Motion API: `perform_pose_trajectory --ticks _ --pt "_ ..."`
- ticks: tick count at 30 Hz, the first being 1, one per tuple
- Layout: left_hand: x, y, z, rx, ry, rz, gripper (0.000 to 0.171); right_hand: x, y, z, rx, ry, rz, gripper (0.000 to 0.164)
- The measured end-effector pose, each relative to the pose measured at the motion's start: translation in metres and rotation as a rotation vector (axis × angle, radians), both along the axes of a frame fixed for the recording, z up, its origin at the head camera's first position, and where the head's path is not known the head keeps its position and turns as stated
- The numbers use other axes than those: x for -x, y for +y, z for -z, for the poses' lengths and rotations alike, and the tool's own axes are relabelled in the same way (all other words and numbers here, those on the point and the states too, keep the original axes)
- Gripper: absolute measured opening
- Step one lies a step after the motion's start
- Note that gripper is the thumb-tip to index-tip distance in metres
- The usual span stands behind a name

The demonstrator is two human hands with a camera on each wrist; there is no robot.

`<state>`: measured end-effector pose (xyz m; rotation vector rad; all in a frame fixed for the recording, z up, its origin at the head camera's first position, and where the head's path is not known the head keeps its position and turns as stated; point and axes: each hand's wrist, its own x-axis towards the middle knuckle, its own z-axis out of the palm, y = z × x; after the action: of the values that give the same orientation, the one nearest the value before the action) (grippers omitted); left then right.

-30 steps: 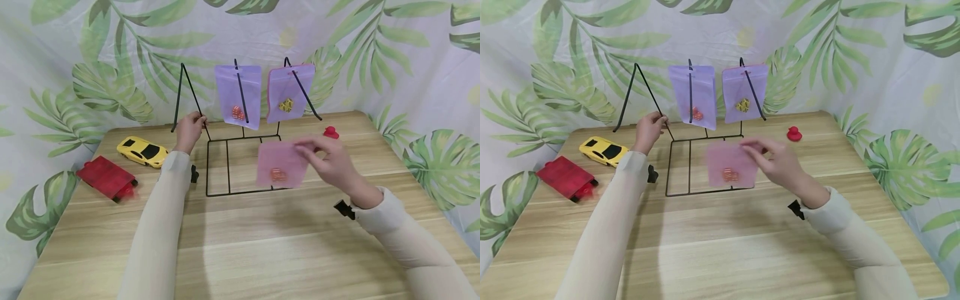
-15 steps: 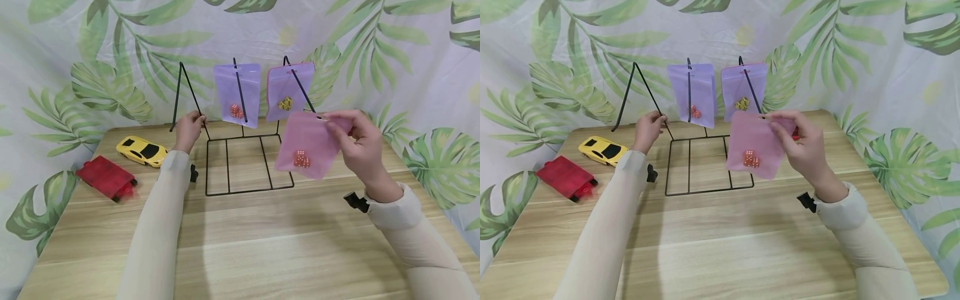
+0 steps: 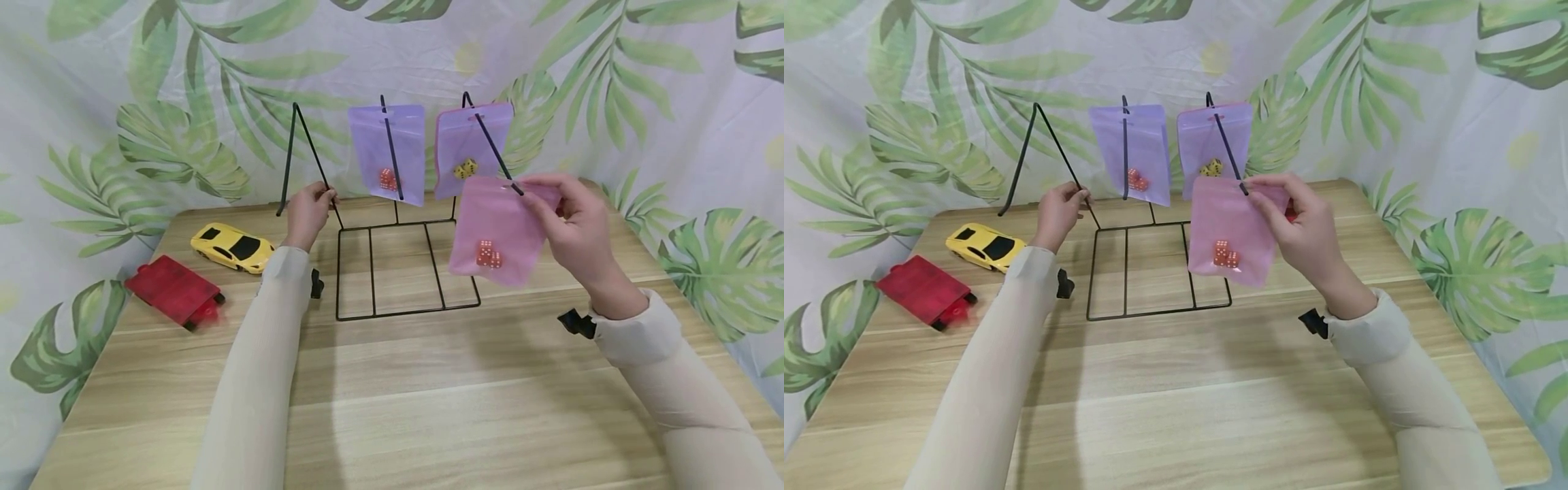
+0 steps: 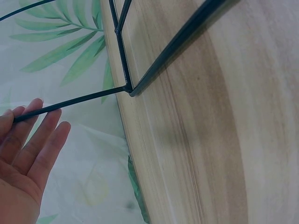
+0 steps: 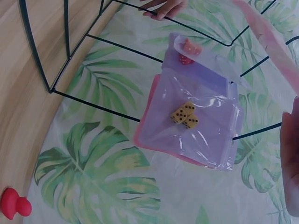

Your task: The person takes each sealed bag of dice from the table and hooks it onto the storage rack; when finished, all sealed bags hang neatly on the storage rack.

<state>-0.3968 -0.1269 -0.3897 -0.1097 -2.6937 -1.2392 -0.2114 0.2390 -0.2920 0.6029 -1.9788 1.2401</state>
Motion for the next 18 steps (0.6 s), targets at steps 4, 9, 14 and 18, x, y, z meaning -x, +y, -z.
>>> perform_pose_trajectory --ticks 4,9,14,18 --pt "-0.001 0.0 -0.001 -0.001 -0.001 0.0 0.028 0.009 0.0 -0.001 0.006 -0.052 -0.008 0.014" --pt "-0.001 0.0 -0.002 -0.004 -0.008 0.0 0.028 0.023 -0.001 -0.003 0.004 -0.083 -0.002 0.014" --pt "0.0 0.0 -0.001 -0.014 -0.008 0.0 0.028 0.037 -0.002 -0.004 0.004 -0.127 -0.005 0.017" --pt "0.0 0.0 0.0 -0.017 -0.011 0.0 0.027 0.048 -0.002 -0.007 -0.012 -0.181 0.03 0.019"
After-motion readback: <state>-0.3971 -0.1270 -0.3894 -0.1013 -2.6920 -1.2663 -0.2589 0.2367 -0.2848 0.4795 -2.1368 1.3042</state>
